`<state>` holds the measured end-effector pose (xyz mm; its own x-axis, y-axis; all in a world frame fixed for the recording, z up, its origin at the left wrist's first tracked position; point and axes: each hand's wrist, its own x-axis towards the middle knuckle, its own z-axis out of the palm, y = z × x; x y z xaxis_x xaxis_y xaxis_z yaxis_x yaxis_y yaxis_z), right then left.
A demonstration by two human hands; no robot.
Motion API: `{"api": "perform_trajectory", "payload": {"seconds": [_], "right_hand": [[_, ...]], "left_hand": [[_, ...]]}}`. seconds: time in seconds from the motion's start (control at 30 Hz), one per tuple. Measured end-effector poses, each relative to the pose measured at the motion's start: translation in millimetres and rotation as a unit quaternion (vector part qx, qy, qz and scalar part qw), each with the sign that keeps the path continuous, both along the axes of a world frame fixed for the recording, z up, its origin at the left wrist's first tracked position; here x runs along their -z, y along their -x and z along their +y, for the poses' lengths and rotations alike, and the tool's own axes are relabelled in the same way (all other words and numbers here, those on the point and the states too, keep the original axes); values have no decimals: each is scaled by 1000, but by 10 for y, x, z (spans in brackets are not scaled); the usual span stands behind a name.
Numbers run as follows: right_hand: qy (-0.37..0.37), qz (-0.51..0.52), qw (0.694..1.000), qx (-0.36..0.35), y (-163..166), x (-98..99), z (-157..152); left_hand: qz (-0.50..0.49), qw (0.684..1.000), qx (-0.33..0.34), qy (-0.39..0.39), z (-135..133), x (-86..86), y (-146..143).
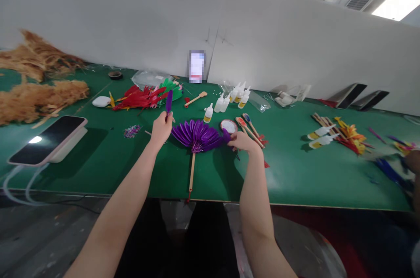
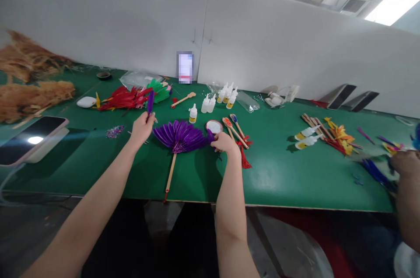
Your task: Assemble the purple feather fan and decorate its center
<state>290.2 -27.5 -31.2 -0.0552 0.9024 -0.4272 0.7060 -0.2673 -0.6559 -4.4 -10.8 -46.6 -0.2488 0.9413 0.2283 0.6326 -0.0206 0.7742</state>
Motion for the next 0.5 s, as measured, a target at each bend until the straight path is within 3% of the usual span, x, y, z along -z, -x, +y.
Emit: {"api": "perform_trajectory", "payload": {"seconds": [0.27, 0.5], "right_hand": [[-21, 57, 997, 52, -84, -19, -10], [-69, 163, 981, 73, -209, -87, -25]], "left_hand": [[-16, 999, -26, -17, -8, -10, 6], [-137, 986, -89, -25, 62, 55, 107]]}}
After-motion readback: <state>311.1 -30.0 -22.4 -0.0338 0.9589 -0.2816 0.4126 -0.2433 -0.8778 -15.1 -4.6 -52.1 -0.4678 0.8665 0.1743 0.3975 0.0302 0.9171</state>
